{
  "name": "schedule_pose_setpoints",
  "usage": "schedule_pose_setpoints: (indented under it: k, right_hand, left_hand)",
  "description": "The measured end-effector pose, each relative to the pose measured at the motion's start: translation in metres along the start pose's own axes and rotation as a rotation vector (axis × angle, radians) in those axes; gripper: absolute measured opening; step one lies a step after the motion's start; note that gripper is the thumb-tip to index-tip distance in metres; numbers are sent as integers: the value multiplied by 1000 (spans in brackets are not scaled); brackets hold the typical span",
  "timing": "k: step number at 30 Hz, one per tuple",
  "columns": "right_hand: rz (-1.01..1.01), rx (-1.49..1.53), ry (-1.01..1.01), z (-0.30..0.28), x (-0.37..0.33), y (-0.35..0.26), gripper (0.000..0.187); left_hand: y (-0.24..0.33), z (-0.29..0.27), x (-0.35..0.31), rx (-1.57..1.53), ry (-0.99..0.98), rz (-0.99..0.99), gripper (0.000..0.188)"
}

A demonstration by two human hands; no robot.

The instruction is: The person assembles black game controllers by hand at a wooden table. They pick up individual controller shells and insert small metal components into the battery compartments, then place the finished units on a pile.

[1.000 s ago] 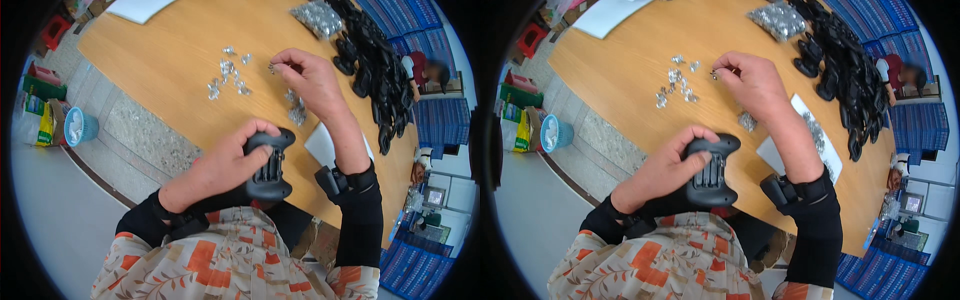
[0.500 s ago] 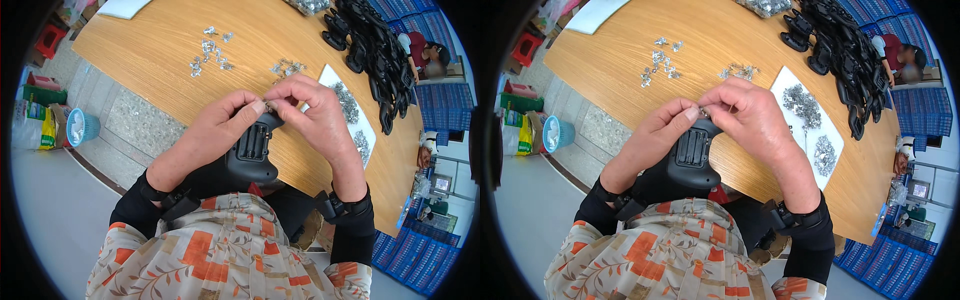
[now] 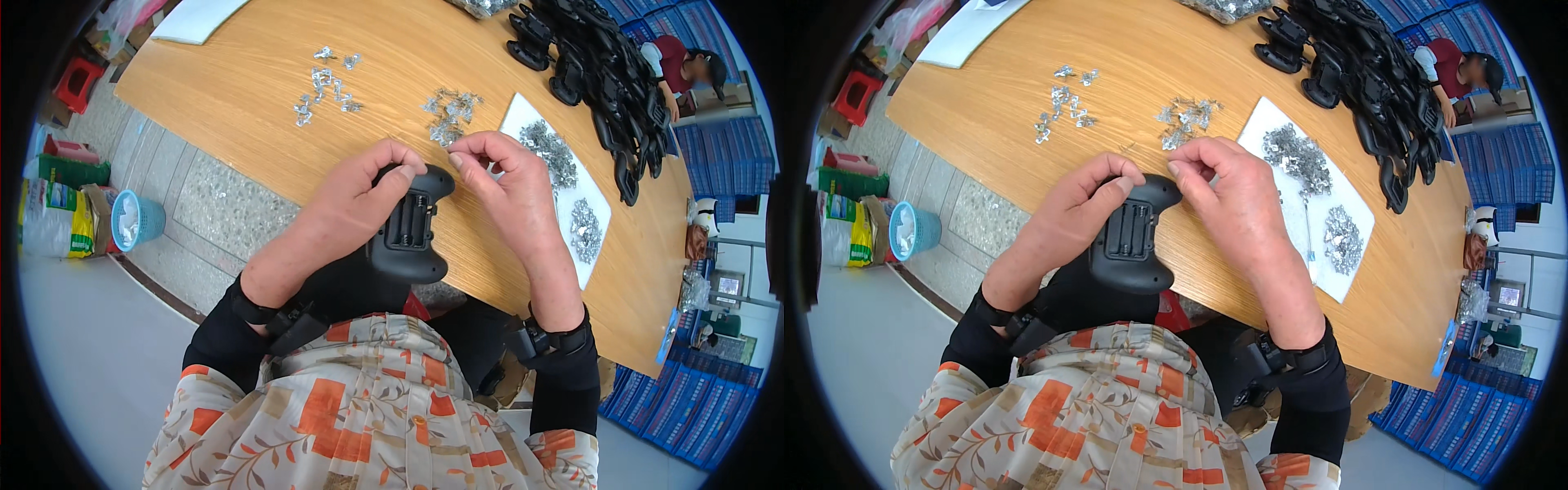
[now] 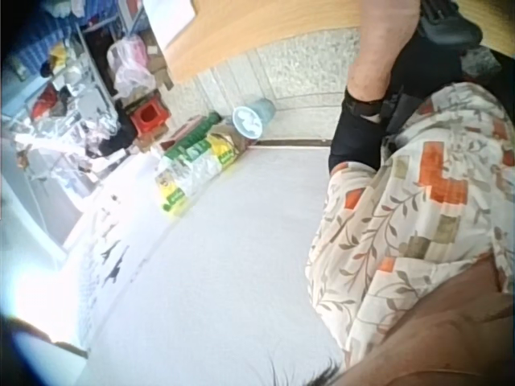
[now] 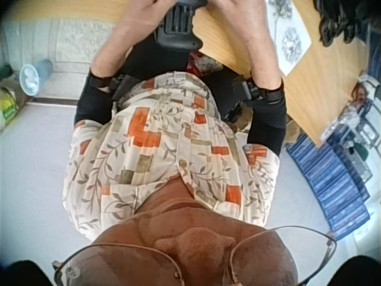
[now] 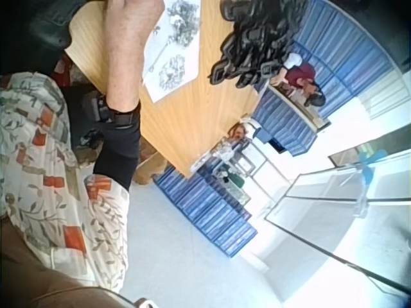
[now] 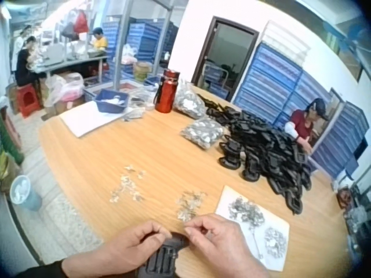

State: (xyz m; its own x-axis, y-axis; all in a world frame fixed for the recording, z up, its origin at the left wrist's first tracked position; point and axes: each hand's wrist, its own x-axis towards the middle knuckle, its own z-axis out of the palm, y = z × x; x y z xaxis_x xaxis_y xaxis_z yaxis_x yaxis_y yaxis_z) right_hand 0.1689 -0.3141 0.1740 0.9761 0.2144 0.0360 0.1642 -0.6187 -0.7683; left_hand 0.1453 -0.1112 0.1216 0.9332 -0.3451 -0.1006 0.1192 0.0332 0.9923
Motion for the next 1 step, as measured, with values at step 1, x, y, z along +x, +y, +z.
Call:
schedule_pose_setpoints:
  k: [1]
  right_hand:
    - [2, 1, 3, -1, -1, 1, 13]
  left_hand:
    - [1, -4, -2, 26, -15, -22, 17]
